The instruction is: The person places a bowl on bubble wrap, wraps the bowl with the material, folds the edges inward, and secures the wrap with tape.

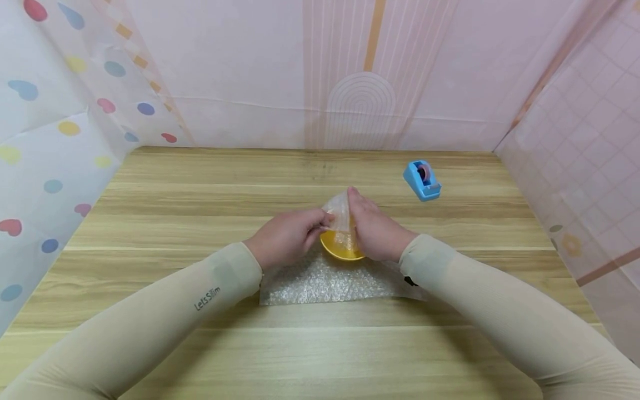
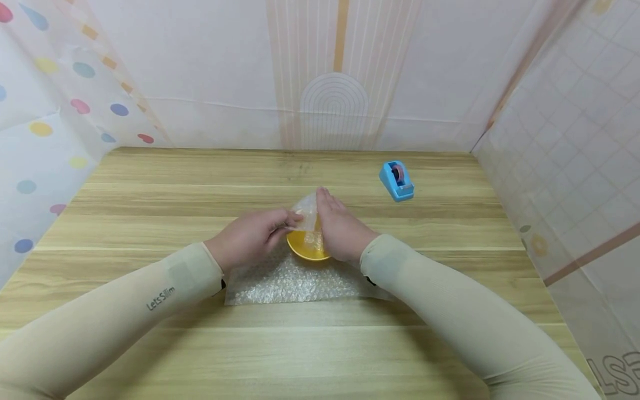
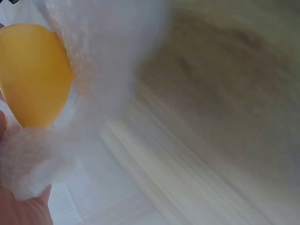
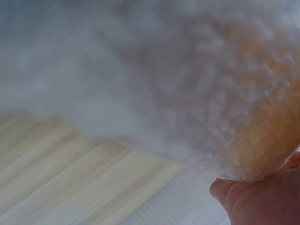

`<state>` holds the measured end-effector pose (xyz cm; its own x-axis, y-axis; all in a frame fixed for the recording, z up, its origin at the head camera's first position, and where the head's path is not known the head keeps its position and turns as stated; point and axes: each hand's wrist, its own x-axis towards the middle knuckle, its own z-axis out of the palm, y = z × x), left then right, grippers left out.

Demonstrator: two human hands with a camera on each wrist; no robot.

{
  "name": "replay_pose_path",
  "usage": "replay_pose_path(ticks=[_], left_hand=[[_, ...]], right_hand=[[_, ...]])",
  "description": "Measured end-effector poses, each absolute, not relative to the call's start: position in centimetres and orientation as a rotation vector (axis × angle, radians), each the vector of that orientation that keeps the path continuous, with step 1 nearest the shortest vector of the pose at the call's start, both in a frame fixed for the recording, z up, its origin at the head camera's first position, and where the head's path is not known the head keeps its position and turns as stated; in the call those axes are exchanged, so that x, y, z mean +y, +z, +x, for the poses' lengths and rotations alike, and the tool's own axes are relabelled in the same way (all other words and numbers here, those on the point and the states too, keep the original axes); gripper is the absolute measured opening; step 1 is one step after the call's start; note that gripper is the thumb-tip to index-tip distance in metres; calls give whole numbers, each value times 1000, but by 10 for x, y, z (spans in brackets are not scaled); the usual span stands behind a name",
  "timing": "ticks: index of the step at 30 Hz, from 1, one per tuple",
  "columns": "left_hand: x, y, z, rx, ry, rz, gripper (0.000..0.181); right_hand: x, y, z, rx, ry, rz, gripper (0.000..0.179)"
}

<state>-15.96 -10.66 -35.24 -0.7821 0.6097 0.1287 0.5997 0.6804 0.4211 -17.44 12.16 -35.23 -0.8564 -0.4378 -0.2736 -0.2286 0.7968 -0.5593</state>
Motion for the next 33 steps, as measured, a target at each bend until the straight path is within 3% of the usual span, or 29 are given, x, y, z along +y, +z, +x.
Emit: replay_pose_path(ticks=[7,22,29,33], left_hand=[[-108,-356,-161,2826,646,1105,16],[-107,-356,-161,2707,492,1244,35],[-107,-358,-157,2613,339,1341,66],[-105,-359,-154,2590,229,1408,71]], right_hand=[[119,-354,-174,2597,-749,-502,88],[118,-352,-174,2645,-638,-585,81],[118,-351,-173,2629,-654,-563,86],[118,-351,-174,2637,-625,-586,88]])
